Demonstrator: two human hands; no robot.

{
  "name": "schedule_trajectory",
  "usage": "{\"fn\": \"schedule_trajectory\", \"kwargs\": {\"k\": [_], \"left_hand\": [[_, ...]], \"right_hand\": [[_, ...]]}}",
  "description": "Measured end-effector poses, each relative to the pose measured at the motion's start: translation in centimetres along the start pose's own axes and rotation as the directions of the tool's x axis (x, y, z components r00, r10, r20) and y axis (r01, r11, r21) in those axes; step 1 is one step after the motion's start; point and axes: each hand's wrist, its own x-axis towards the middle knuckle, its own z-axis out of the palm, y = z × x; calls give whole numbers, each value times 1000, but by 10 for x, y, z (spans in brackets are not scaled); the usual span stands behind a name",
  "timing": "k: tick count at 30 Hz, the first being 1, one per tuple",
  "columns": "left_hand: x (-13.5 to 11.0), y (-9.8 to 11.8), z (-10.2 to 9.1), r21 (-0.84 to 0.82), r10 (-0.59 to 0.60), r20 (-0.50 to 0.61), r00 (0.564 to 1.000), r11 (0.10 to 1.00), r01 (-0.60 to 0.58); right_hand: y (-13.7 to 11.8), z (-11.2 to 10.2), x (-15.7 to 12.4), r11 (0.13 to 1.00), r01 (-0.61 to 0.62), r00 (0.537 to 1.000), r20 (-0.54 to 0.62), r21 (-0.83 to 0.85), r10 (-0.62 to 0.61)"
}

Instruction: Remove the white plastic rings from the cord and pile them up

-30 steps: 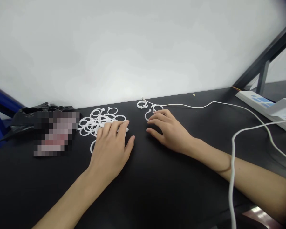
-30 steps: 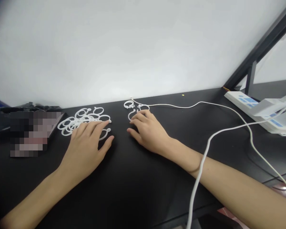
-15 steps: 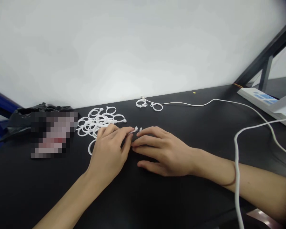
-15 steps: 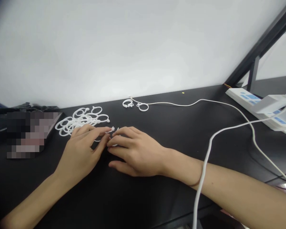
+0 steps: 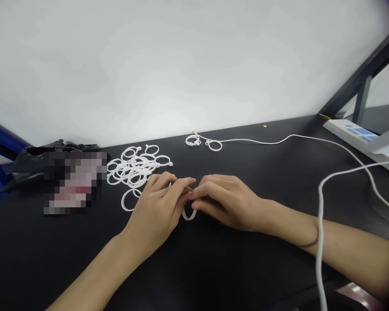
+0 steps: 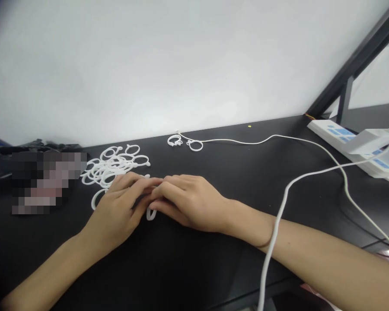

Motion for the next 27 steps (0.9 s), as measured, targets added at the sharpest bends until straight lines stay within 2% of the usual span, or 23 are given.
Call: {"fn": "schedule_trajectory", "kwargs": {"k": [5,10,16,27], "left_hand": [[2,8,-6,-86,-57,37,998,994,60],[3,9,-8,-94,-46,66,997,994,53],[2,5,-2,-41,-51,70,996,998,54],[2,6,-3,-59,-13,38,999,998,15]], "right_hand": [[1,0,-1,998,-53,996,-71,28,55],[3,1,-2,997,-78,992,-98,17,79],[4,3,-4,995,-90,993,-71,40,93],[2,-3,-1,991,-90,995,-34,102,94]]}}
